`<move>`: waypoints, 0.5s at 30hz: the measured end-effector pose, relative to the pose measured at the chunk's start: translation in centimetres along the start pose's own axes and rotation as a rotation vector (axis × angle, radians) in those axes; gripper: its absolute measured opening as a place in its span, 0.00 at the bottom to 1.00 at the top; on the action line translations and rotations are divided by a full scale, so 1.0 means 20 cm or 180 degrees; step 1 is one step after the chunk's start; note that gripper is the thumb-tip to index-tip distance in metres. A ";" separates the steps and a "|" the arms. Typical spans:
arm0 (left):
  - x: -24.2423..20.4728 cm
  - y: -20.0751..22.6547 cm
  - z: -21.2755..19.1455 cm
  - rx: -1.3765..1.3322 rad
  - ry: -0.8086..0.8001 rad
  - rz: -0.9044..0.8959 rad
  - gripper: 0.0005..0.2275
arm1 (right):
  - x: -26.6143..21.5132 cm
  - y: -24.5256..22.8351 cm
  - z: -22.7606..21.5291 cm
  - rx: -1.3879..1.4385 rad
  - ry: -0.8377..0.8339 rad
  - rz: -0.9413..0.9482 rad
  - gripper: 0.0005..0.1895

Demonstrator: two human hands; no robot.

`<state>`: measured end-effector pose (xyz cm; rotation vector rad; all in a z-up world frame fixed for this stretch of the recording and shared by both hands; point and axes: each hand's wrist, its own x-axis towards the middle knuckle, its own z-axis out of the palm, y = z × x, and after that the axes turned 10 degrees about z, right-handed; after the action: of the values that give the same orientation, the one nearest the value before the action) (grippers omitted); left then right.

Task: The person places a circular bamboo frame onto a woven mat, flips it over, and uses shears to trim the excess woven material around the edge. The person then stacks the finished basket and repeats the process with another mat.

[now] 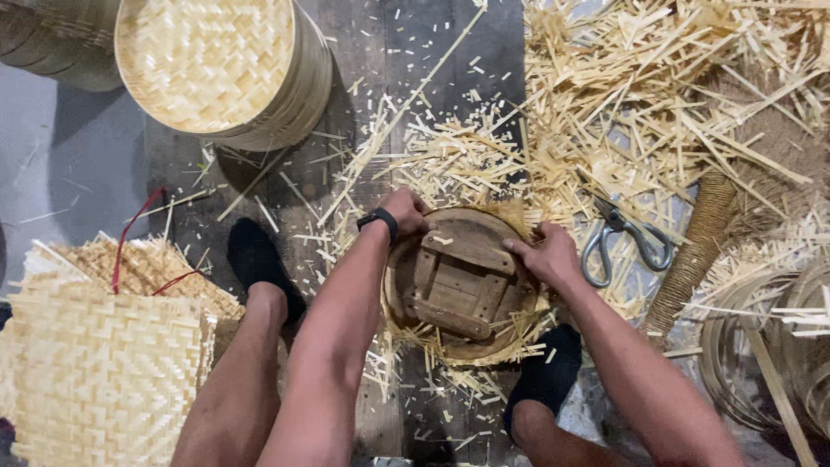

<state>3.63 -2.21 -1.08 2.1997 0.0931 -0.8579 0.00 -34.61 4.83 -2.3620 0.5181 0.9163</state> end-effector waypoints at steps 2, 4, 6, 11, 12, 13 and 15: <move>0.01 0.03 -0.02 0.0230 -0.0074 -0.0209 0.19 | 0.00 0.07 -0.02 0.0408 -0.0031 0.0041 0.35; -0.01 0.05 0.00 0.0163 0.0155 -0.0184 0.18 | 0.02 0.18 -0.06 0.0771 0.0044 0.0082 0.37; -0.04 0.07 0.01 0.0162 0.0328 -0.0190 0.17 | 0.06 0.31 -0.12 0.1074 0.0223 0.0113 0.40; -0.14 0.19 0.00 0.0204 0.0513 -0.0521 0.14 | 0.25 0.63 -0.24 -0.0177 0.1168 0.0392 0.48; -0.16 0.21 0.03 0.0600 0.0704 -0.0419 0.13 | 0.25 0.72 -0.24 -0.0582 0.1319 0.0179 0.52; -0.19 0.24 0.07 0.0996 0.0893 -0.0312 0.14 | 0.26 0.78 -0.22 -0.0987 0.1465 -0.0035 0.55; -0.30 0.30 0.20 0.1318 0.1750 0.0039 0.21 | 0.28 0.89 -0.19 -0.0997 0.1068 0.0270 0.47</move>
<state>-1.37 -8.04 4.36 2.7730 0.1792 -0.2527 -3.52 -51.60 -2.94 -2.8216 0.6475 0.6769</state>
